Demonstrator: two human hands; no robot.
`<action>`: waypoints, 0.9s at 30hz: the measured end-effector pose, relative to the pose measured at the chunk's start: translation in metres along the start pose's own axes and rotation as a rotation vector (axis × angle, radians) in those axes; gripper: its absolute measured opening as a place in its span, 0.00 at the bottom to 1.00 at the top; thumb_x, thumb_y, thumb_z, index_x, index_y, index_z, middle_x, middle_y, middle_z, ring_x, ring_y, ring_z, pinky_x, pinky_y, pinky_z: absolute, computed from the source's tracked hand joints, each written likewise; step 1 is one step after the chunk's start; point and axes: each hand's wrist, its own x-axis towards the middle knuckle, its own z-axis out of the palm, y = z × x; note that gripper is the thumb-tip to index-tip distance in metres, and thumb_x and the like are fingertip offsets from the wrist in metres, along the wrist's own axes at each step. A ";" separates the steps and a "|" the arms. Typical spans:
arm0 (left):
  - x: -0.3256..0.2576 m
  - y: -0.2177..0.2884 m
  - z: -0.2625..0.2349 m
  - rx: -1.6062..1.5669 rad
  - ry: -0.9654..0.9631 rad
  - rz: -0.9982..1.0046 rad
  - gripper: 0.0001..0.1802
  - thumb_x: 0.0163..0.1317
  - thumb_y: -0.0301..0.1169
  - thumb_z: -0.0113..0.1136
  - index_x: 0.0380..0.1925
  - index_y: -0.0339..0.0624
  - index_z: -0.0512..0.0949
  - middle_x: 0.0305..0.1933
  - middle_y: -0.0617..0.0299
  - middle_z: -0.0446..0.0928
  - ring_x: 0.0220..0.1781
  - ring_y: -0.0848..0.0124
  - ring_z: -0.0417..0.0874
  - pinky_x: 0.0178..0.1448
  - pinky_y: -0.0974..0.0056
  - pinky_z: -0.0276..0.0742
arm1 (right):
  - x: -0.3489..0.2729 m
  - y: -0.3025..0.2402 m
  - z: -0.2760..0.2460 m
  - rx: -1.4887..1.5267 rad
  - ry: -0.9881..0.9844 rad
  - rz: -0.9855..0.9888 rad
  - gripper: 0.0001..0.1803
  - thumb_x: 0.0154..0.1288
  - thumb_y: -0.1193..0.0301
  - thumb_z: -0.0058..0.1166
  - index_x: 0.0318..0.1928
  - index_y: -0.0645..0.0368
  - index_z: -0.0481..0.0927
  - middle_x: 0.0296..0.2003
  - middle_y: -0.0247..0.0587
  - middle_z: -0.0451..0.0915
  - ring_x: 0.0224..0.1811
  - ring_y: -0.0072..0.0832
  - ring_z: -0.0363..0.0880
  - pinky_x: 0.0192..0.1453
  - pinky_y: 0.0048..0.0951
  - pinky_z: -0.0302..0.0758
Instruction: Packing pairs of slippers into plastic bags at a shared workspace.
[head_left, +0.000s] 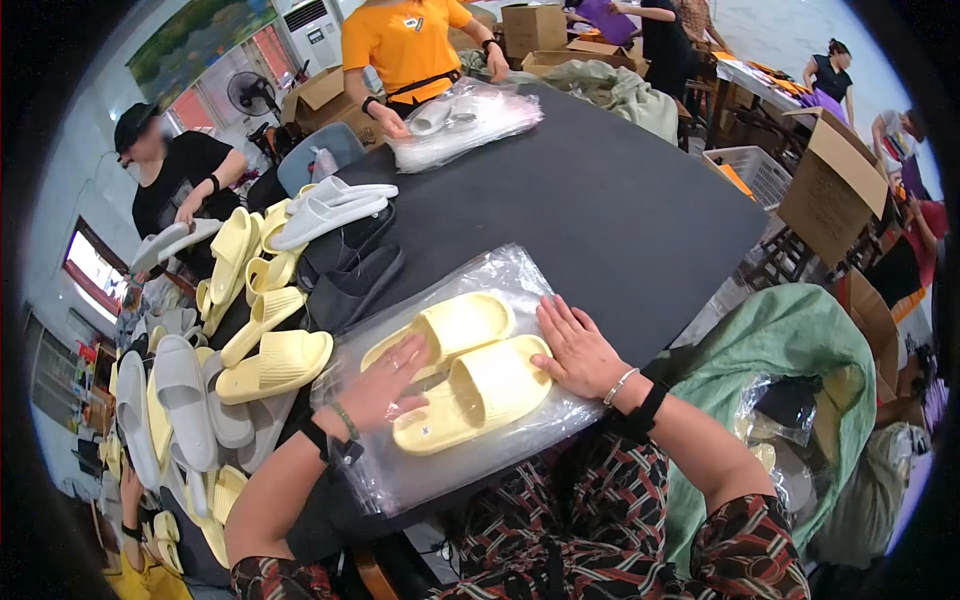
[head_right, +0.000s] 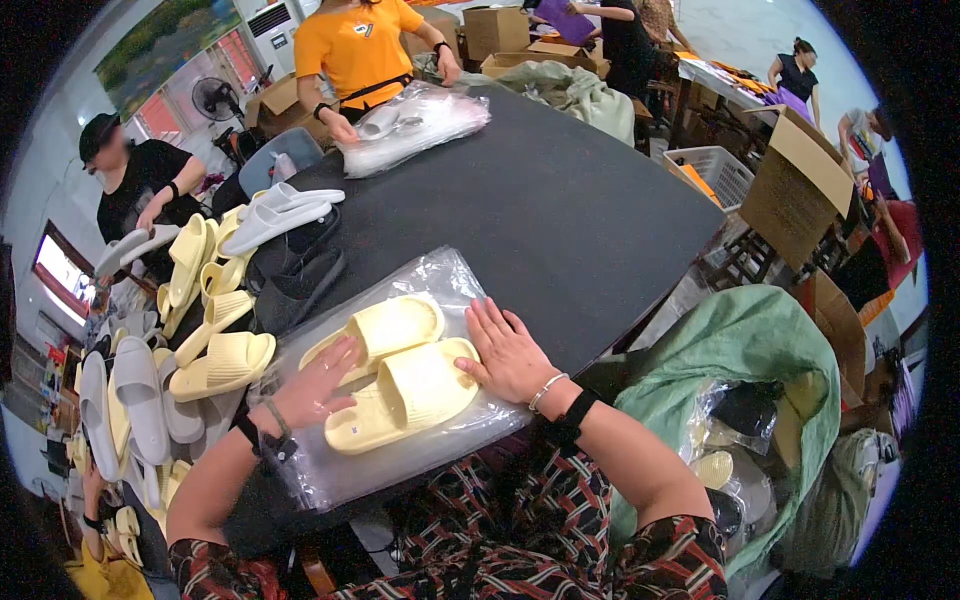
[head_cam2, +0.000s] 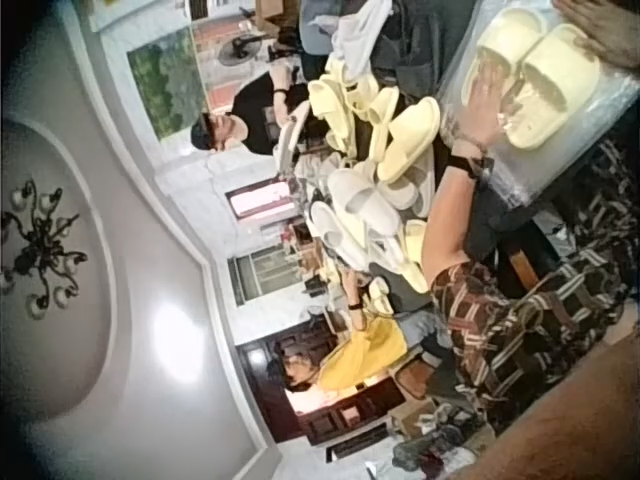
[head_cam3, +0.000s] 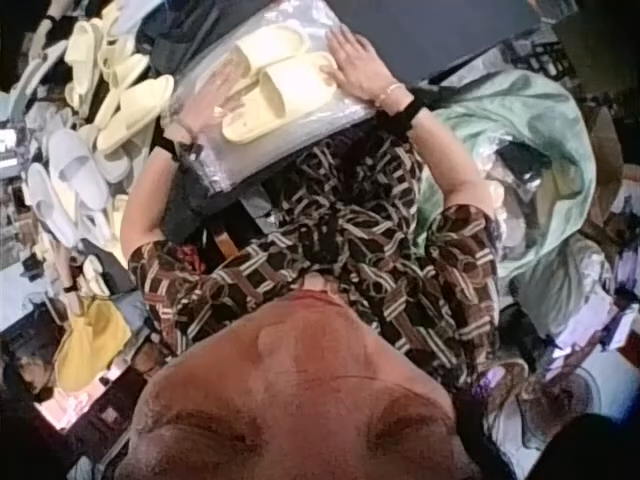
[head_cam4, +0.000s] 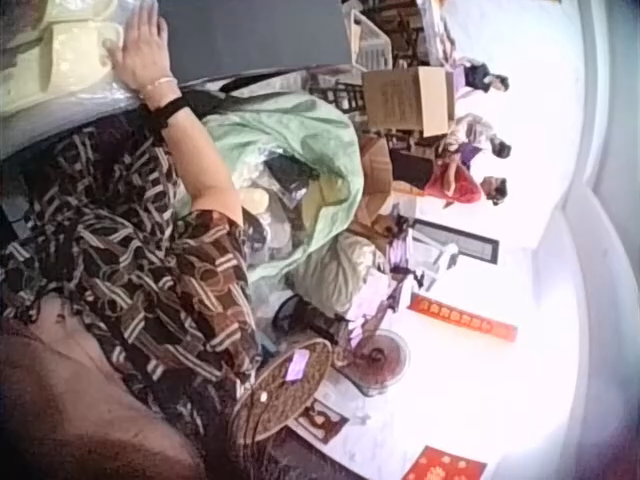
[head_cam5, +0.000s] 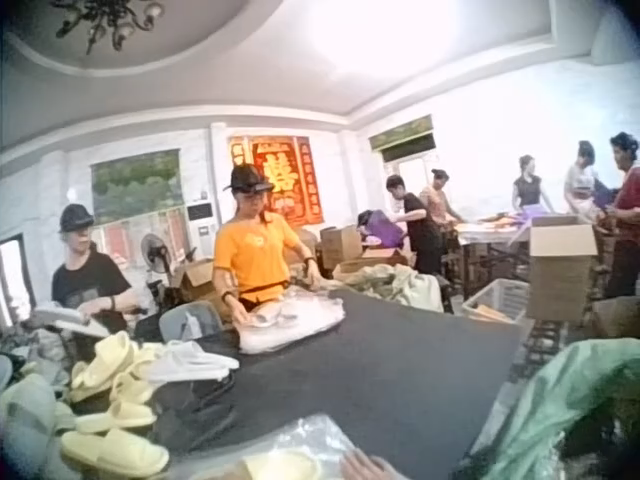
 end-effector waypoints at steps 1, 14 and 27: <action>0.007 -0.002 0.006 -0.092 0.061 -0.044 0.41 0.60 0.46 0.64 0.69 0.37 0.61 0.76 0.41 0.53 0.78 0.45 0.51 0.78 0.52 0.52 | 0.002 -0.001 0.000 0.002 -0.001 -0.007 0.45 0.76 0.41 0.23 0.74 0.71 0.47 0.75 0.60 0.48 0.80 0.46 0.40 0.80 0.44 0.40; 0.019 -0.009 0.032 -0.107 0.145 -0.187 0.18 0.57 0.39 0.63 0.43 0.40 0.83 0.46 0.47 0.81 0.54 0.47 0.77 0.61 0.51 0.70 | 0.004 -0.003 0.003 -0.013 0.022 -0.022 0.46 0.75 0.40 0.23 0.74 0.71 0.49 0.75 0.60 0.48 0.80 0.46 0.40 0.80 0.44 0.41; -0.236 0.013 -0.016 -0.011 0.265 -0.959 0.11 0.49 0.33 0.66 0.33 0.42 0.86 0.31 0.51 0.83 0.36 0.53 0.84 0.38 0.55 0.76 | 0.001 -0.004 0.003 -0.050 0.049 -0.027 0.51 0.71 0.36 0.30 0.74 0.71 0.50 0.75 0.60 0.49 0.80 0.47 0.40 0.80 0.45 0.41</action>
